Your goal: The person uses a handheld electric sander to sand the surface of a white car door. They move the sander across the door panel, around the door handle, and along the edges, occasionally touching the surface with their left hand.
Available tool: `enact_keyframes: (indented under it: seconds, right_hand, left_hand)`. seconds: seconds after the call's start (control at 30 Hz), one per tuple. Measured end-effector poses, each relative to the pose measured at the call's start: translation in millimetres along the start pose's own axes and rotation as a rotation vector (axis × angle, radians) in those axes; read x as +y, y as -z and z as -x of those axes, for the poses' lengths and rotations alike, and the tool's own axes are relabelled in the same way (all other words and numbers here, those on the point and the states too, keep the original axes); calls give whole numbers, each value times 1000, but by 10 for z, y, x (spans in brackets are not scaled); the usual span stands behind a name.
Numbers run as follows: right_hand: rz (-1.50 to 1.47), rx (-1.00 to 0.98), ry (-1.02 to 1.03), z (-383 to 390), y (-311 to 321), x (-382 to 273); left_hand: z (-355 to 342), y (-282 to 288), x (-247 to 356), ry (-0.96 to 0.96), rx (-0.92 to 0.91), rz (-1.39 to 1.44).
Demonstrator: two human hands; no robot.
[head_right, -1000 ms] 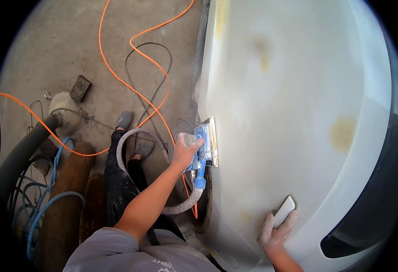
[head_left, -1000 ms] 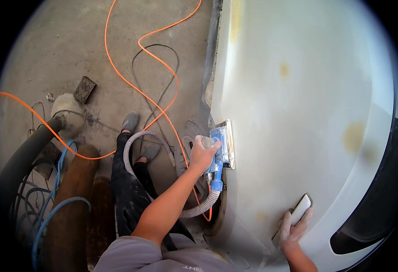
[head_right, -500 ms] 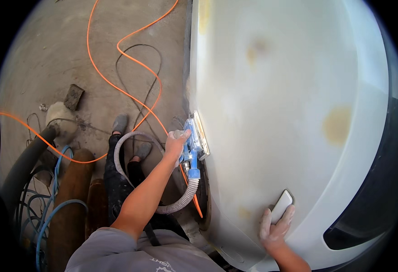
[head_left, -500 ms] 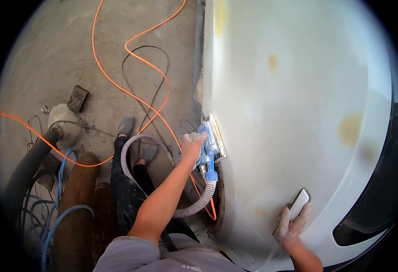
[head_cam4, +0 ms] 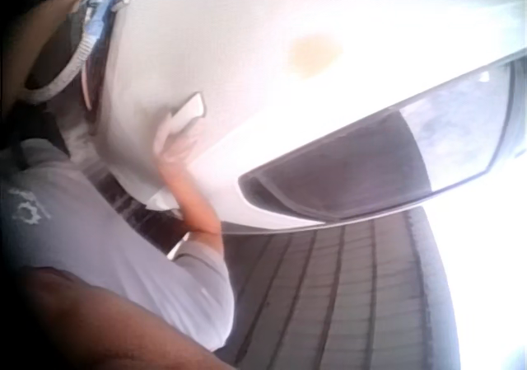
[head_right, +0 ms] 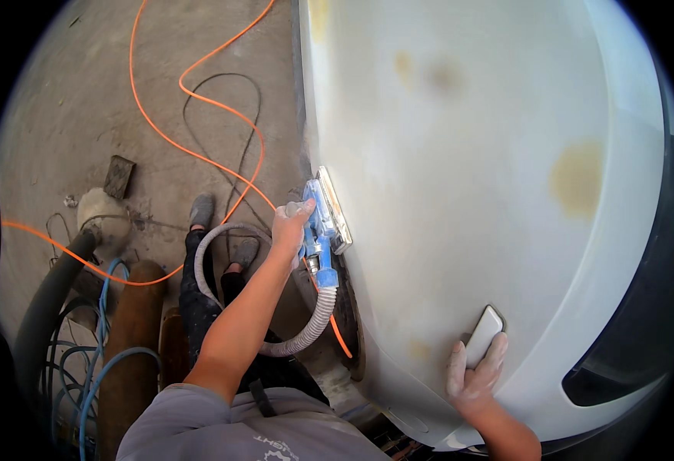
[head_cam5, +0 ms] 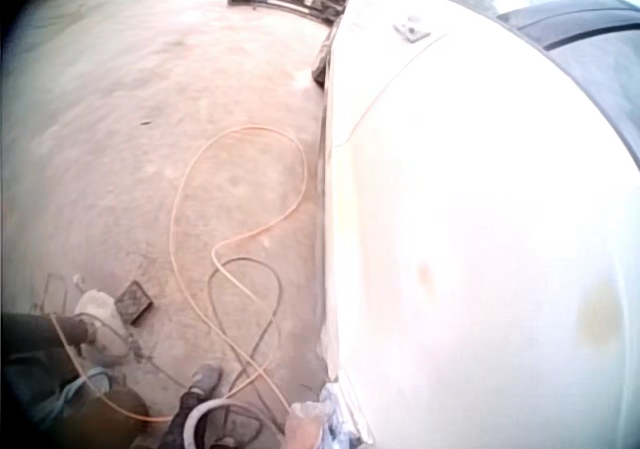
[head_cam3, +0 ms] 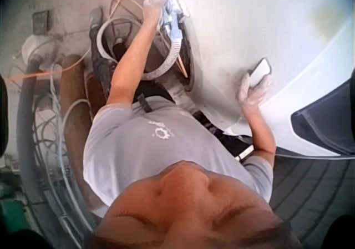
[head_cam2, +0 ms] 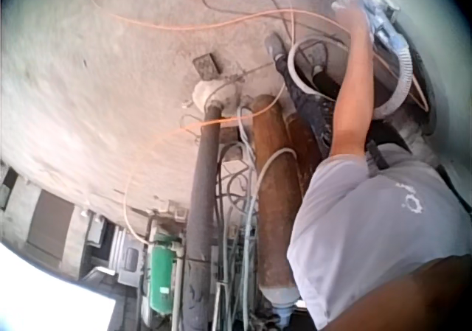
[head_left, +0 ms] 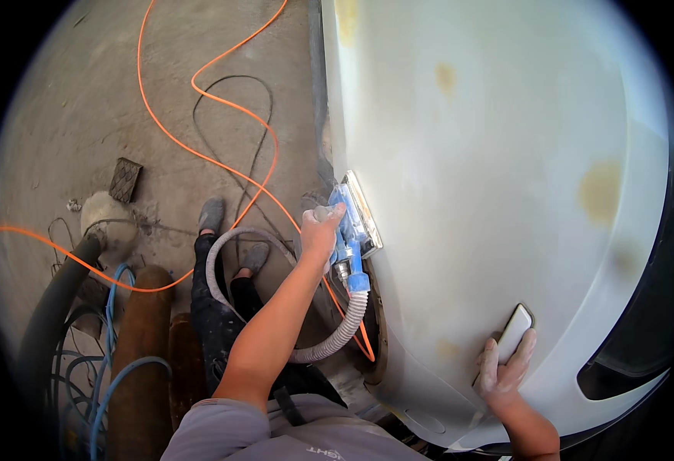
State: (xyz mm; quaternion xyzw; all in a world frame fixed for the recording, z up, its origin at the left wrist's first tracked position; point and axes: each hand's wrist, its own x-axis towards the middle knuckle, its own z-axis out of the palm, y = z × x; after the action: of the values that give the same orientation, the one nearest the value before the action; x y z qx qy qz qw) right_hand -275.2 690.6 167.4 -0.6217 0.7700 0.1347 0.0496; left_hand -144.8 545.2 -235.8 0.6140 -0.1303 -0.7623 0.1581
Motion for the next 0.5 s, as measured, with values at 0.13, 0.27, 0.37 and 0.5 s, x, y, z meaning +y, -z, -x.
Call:
enact_keyframes:
  seconds: [0.13,0.27,0.37,0.5]
  right_hand:
    - [28,-44,-41,185,-37,107]
    - [78,15,110,-151,-20,51]
    - [-73,64,44,-48,-50,67]
    - [189,65,165,-86,-3,42]
  left_hand:
    - [-586,32,87,112,-46,170]
    - [-1298,214,120,92,-105,267]
    - [-617,54,214,60,-93,202]
    - [122,39,-167,39,-43,53]
